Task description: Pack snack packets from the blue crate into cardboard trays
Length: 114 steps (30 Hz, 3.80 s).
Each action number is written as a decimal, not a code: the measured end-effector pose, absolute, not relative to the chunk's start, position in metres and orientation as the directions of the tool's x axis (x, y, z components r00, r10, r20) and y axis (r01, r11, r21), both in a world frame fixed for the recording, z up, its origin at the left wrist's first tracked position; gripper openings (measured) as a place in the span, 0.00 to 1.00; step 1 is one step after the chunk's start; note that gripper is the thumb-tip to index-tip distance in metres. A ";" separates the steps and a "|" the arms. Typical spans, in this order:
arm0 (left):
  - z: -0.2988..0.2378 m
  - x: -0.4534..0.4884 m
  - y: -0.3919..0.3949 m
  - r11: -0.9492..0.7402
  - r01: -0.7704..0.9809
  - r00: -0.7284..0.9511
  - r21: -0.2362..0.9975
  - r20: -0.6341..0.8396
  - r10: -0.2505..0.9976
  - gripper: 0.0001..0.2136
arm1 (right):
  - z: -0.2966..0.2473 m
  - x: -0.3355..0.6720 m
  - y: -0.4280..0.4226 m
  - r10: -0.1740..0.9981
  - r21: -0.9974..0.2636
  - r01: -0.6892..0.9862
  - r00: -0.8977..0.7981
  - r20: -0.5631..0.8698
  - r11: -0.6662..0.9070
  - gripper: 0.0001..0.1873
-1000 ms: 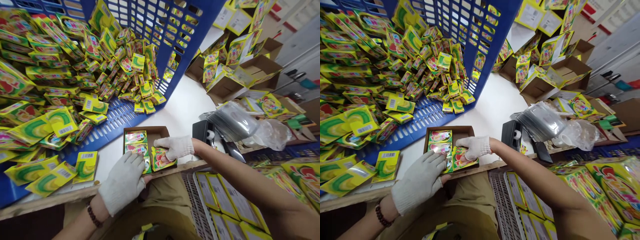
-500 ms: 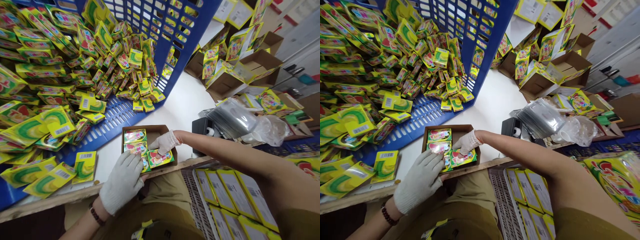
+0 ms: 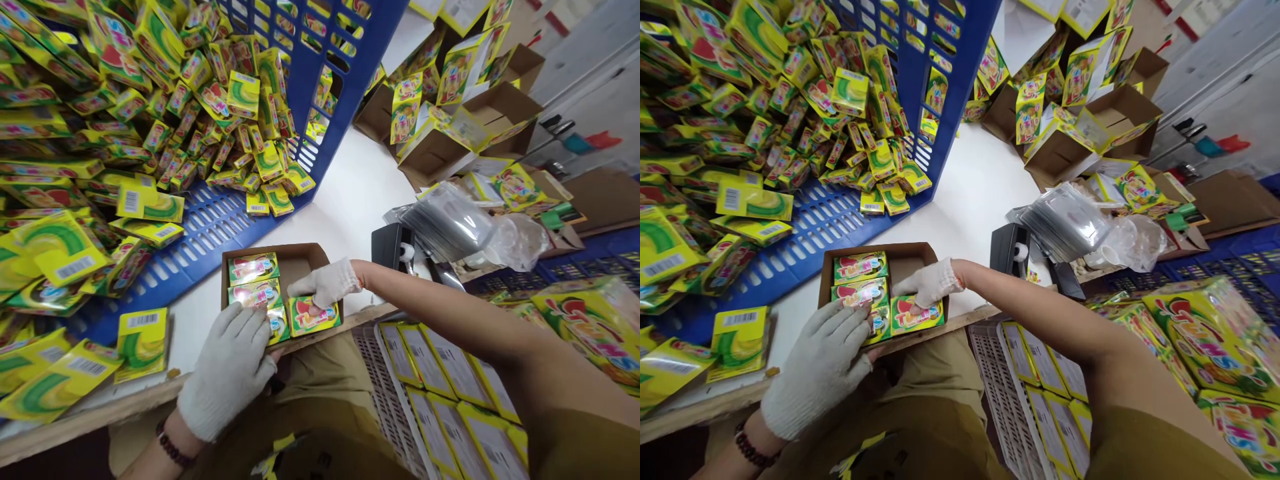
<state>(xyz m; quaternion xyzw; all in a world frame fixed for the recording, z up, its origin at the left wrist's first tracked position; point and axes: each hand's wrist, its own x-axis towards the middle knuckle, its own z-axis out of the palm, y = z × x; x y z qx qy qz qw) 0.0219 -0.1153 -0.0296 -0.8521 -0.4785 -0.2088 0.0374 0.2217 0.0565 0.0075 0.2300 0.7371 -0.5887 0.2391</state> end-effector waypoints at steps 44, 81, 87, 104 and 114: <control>-0.010 -0.045 -0.159 0.143 0.490 -0.104 0.860 -0.106 0.989 0.18 | 0.041 0.107 -0.031 0.094 -0.116 0.084 -0.992 0.081 0.990 0.08; -0.042 -0.109 -0.172 0.272 0.476 -0.336 0.836 -0.113 0.935 0.20 | -0.003 0.054 -0.076 0.297 -0.193 0.299 -0.954 -0.037 0.935 0.20; -0.054 -0.057 -0.174 0.277 0.166 -0.729 0.947 -0.071 0.681 0.29 | -0.007 0.044 -0.070 0.278 -0.235 0.317 -0.943 -0.185 0.919 0.30; -0.070 -0.058 -0.153 0.047 -0.210 -0.775 0.977 -0.195 0.601 0.35 | -0.022 0.018 -0.062 0.211 -0.186 0.236 -0.967 -0.144 0.954 0.21; -0.007 -0.048 -0.146 -0.086 0.558 -0.447 0.826 0.386 0.807 0.15 | 0.081 0.125 0.025 0.373 -0.927 0.205 -0.925 -0.077 0.316 0.25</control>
